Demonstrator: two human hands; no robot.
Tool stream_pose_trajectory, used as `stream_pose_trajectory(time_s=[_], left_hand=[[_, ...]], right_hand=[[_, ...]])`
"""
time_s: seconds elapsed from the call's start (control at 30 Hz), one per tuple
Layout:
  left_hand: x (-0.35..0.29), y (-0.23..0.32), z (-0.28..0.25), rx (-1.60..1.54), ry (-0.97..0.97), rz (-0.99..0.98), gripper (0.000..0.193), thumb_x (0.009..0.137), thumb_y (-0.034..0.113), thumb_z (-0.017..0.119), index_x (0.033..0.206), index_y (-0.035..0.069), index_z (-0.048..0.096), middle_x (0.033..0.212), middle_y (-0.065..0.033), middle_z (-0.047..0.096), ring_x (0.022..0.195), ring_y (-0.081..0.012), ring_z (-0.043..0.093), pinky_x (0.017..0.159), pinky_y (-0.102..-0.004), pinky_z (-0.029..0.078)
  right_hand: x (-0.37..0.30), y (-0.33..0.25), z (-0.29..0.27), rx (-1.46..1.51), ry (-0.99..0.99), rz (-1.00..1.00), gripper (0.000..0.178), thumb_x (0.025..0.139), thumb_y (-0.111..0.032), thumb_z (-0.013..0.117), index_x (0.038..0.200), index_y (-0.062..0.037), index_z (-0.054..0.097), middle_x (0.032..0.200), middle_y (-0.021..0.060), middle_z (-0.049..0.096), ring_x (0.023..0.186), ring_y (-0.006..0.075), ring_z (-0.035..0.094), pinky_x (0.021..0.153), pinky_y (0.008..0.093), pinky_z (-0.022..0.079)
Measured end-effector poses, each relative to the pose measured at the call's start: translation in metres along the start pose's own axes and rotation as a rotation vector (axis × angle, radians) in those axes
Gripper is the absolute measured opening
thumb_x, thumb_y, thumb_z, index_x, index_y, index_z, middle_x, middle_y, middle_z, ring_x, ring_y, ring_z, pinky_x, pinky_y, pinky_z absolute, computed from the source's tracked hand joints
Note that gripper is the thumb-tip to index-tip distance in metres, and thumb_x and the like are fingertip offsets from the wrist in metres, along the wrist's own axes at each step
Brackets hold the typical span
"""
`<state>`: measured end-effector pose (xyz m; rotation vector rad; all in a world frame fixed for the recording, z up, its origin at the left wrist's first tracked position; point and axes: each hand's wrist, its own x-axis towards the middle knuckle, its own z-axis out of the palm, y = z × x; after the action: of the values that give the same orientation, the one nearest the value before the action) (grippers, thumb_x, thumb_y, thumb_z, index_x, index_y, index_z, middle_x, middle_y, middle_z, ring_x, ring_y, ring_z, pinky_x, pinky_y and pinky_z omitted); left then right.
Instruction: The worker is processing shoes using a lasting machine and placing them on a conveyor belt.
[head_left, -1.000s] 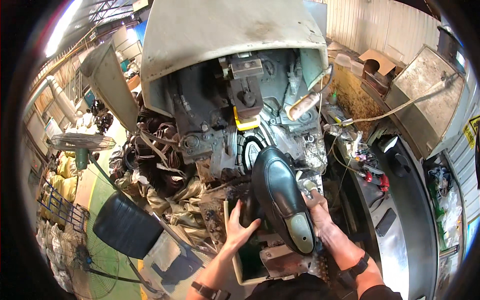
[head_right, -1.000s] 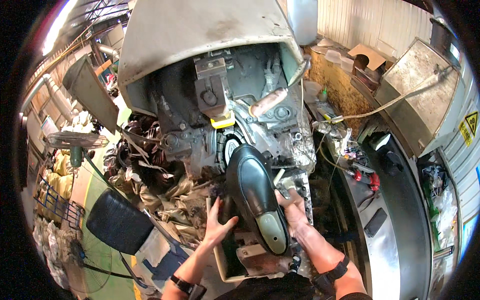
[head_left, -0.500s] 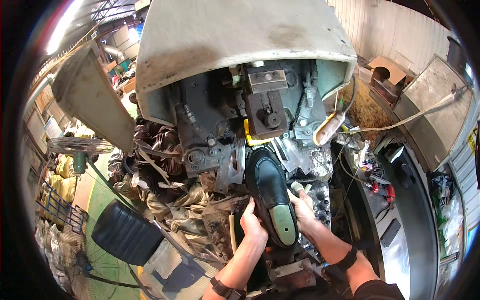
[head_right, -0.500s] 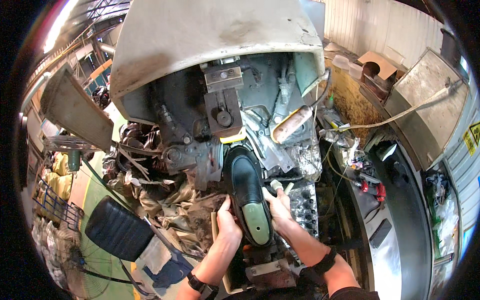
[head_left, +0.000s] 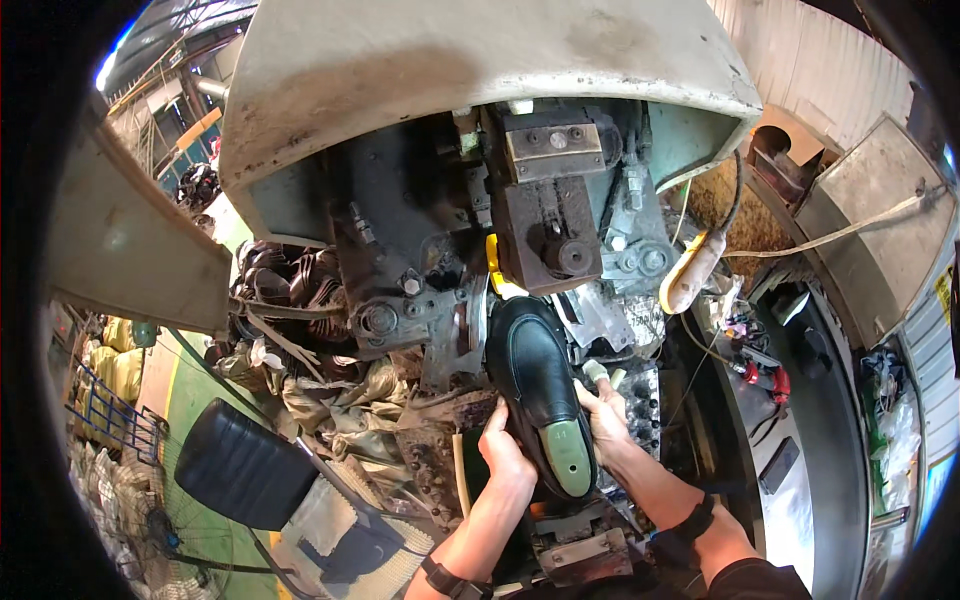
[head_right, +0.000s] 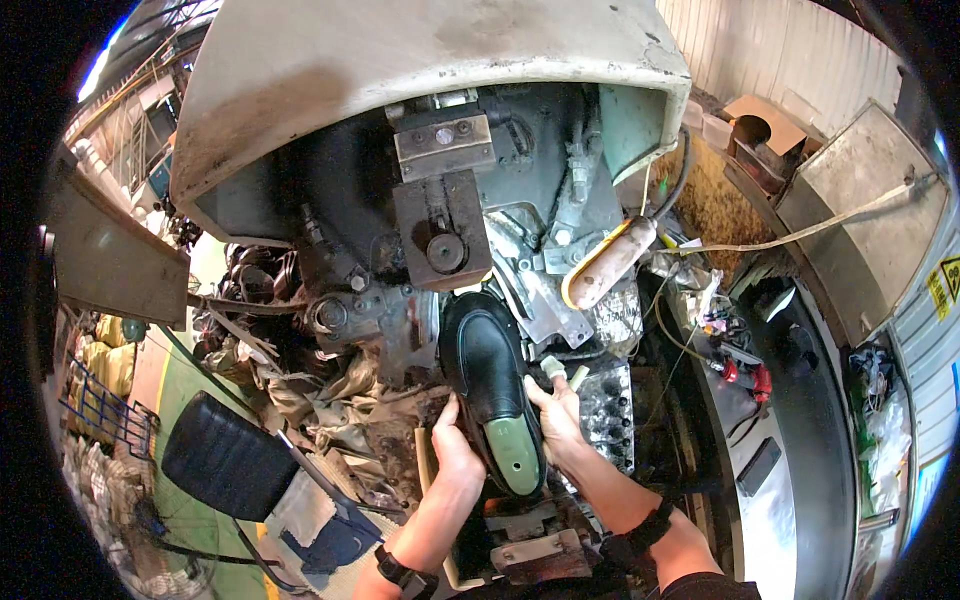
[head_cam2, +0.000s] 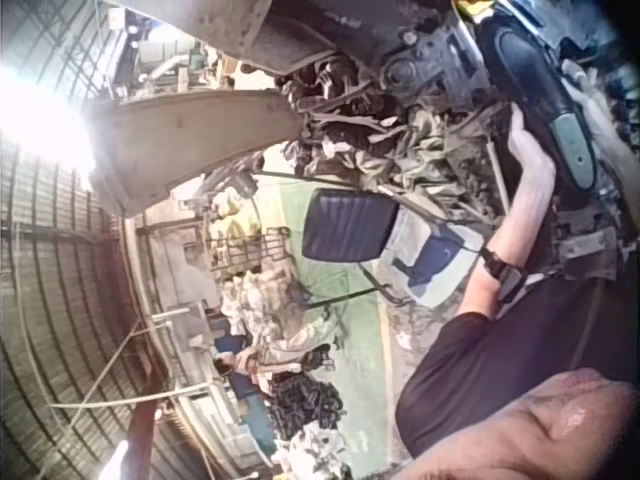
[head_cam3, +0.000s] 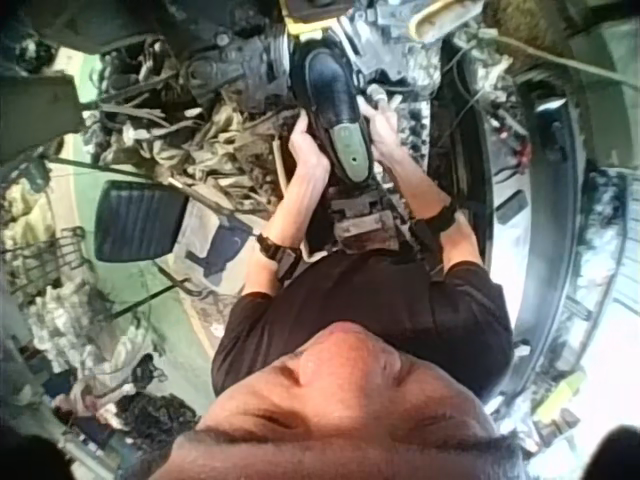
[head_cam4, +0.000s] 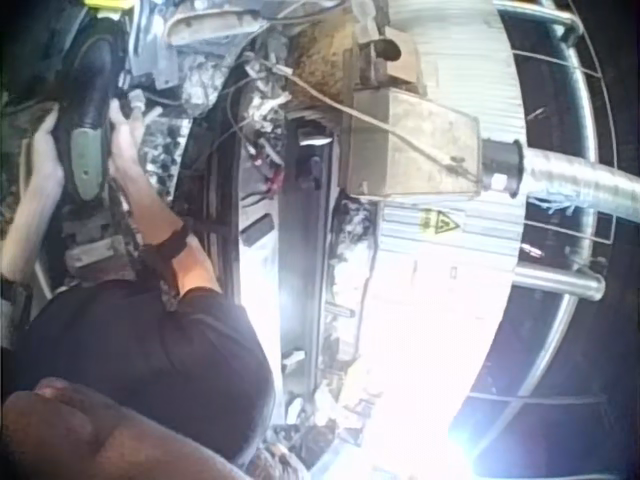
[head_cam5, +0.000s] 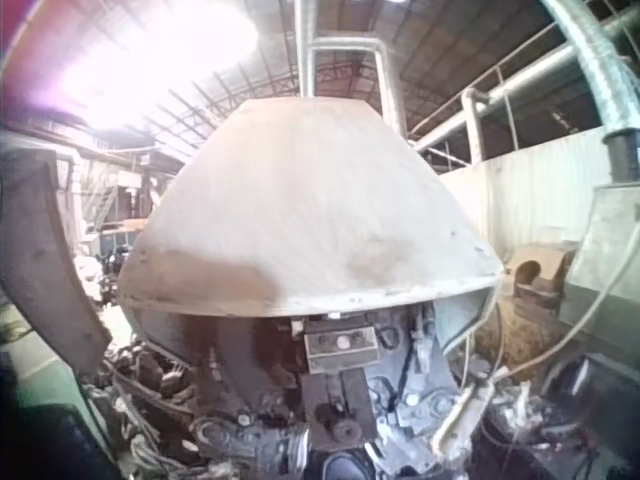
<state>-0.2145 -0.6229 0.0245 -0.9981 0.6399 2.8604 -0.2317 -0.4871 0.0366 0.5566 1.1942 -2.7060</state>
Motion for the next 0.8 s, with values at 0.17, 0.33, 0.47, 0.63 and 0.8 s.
stream_pose_trajectory(time_s=[0.17, 0.33, 0.47, 0.63, 0.8], left_hand=[[0.019, -0.010, -0.010, 0.051, 0.028, 0.255, 0.026, 0.095, 0.022, 0.068, 0.099, -0.004, 0.067, 0.098, -0.0102, 0.070, 0.085, -0.0208, 0.066, 0.080, -0.0347, 0.053], [0.028, -0.013, -0.014, 0.082, 0.063, 0.322, 0.026, 0.093, 0.024, 0.071, 0.092, -0.002, 0.066, 0.091, -0.0079, 0.069, 0.081, -0.0183, 0.064, 0.078, -0.0321, 0.051], [0.041, -0.015, -0.029, 0.207, 0.078, 0.347, 0.033, 0.099, 0.028, 0.063, 0.112, -0.003, 0.066, 0.105, -0.0081, 0.070, 0.091, -0.0208, 0.066, 0.082, -0.0341, 0.052], [0.031, -0.015, -0.013, 0.037, 0.041, 0.293, 0.027, 0.095, 0.025, 0.070, 0.094, -0.002, 0.068, 0.094, -0.0071, 0.071, 0.082, -0.0167, 0.064, 0.078, -0.0316, 0.051], [0.027, -0.011, -0.014, 0.018, -0.005, 0.226, 0.028, 0.098, 0.024, 0.066, 0.104, -0.003, 0.068, 0.101, -0.0082, 0.072, 0.087, -0.0183, 0.067, 0.080, -0.0328, 0.052]], right_hand=[[0.015, 0.015, -0.012, 0.025, -0.064, -0.063, 0.074, 0.091, -0.006, 0.071, 0.151, -0.0058, 0.027, 0.112, 0.0136, 0.065, 0.092, 0.0200, 0.067, 0.079, 0.0351, 0.058], [0.020, 0.019, -0.009, -0.018, -0.045, -0.133, 0.072, 0.092, -0.006, 0.070, 0.149, -0.0005, 0.027, 0.115, 0.0148, 0.064, 0.092, 0.0188, 0.067, 0.079, 0.0319, 0.057], [0.021, 0.018, -0.005, -0.025, -0.051, -0.104, 0.068, 0.092, -0.008, 0.071, 0.146, -0.0010, 0.032, 0.112, 0.0141, 0.065, 0.091, 0.0179, 0.067, 0.077, 0.0321, 0.057], [0.018, 0.012, -0.004, 0.044, -0.056, -0.070, 0.056, 0.093, -0.012, 0.071, 0.140, -0.0048, 0.042, 0.108, 0.0092, 0.067, 0.089, 0.0163, 0.068, 0.075, 0.0317, 0.058], [0.012, 0.010, 0.000, 0.048, -0.056, 0.002, 0.044, 0.096, -0.019, 0.069, 0.132, -0.0055, 0.048, 0.107, 0.0053, 0.067, 0.089, 0.0141, 0.067, 0.075, 0.0304, 0.057]])
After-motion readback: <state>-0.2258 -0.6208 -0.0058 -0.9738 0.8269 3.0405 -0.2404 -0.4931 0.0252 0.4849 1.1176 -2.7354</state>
